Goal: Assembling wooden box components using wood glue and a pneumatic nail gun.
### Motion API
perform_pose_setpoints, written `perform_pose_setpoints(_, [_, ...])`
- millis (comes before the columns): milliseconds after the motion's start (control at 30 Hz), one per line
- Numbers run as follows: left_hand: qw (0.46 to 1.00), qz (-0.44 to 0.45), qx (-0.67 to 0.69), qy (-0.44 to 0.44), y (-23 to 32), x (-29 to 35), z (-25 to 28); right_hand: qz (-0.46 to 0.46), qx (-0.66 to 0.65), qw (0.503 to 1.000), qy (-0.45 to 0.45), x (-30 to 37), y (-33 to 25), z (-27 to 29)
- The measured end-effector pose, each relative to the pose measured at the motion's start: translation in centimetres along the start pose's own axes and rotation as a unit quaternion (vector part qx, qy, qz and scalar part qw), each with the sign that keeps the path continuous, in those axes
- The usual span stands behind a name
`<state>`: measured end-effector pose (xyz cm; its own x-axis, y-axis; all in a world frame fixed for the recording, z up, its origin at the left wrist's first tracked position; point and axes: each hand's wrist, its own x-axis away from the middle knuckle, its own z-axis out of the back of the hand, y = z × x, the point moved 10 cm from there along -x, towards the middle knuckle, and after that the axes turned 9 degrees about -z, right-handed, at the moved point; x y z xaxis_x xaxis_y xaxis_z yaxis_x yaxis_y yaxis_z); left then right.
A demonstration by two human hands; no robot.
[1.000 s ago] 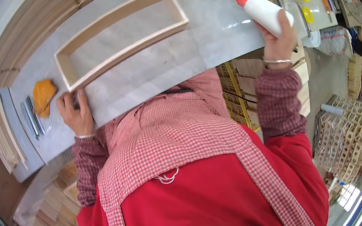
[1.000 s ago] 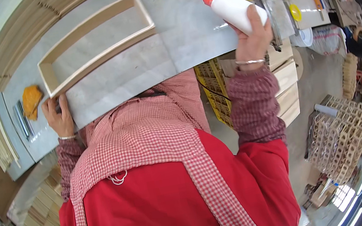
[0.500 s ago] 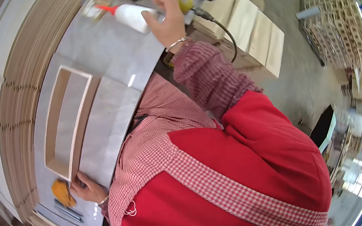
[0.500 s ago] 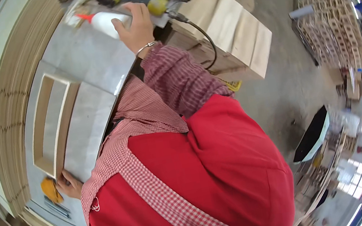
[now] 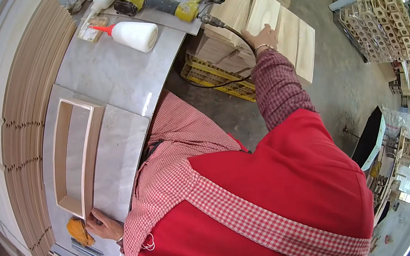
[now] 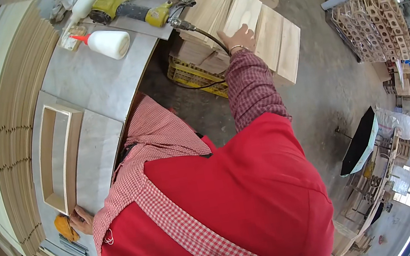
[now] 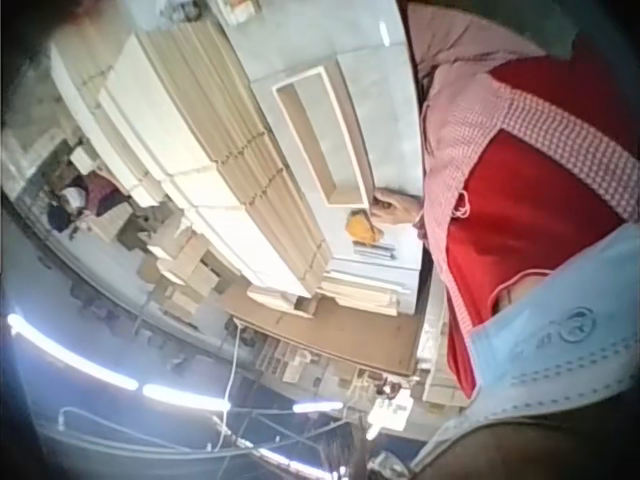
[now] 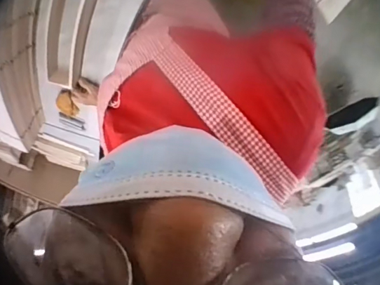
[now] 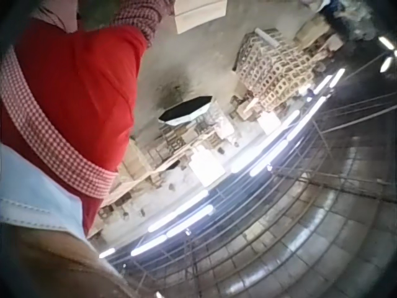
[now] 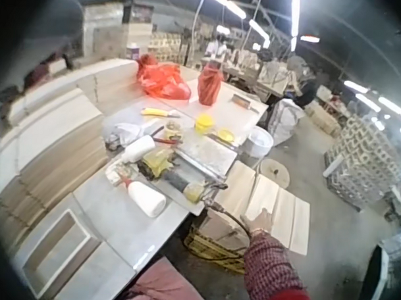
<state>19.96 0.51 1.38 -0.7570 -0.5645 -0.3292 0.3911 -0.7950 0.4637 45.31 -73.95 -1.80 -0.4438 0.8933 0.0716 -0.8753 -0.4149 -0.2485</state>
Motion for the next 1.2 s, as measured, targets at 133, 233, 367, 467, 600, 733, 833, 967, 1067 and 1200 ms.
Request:
perform_pose_setpoints(133, [1.000,0.002,0.005,0.003,0.4,0.1,0.3,-0.001,-0.036,0.999,-0.016,-0.3,0.0,-0.9])
perform_pose_setpoints(233, [1.000,0.005,0.019,0.000,0.9,0.2,0.1,-0.003,-0.093,0.996,-0.014,-1.8,1.6,0.6])
perform_pose_setpoints(367, [1.000,0.008,0.029,-0.010,0.9,0.2,-0.1,-0.113,-0.503,0.837,-0.182,-3.7,3.9,2.2])
perform_pose_setpoints(467, [1.000,-0.003,0.023,-0.015,0.5,0.0,-0.3,-0.048,-0.670,0.690,-0.268,-2.6,1.4,5.1])
perform_pose_setpoints(600, [0.999,0.012,0.049,-0.006,0.4,0.6,1.0,0.067,-0.774,0.477,-0.412,2.1,-4.8,11.1])
perform_pose_setpoints(733, [0.992,0.000,0.126,0.014,2.9,-1.5,5.3,0.164,-0.691,0.385,-0.590,12.1,-13.6,13.4])
perform_pose_setpoints(833, [0.992,-0.098,0.078,0.032,8.5,-5.6,10.7,0.377,-0.449,0.603,-0.541,20.4,-18.3,12.1])
perform_pose_setpoints(967, [0.940,-0.300,0.121,-0.103,21.3,-8.7,12.1,0.755,-0.241,0.436,-0.427,38.6,-21.1,13.1])
perform_pose_setpoints(1067, [0.862,-0.425,0.091,-0.262,27.5,-7.5,7.5,0.826,-0.198,0.342,-0.401,46.8,-19.3,12.4])
perform_pose_setpoints(1200, [0.835,-0.425,0.067,-0.342,25.3,-6.0,1.6,0.849,-0.182,0.267,-0.417,51.1,-18.9,12.3])
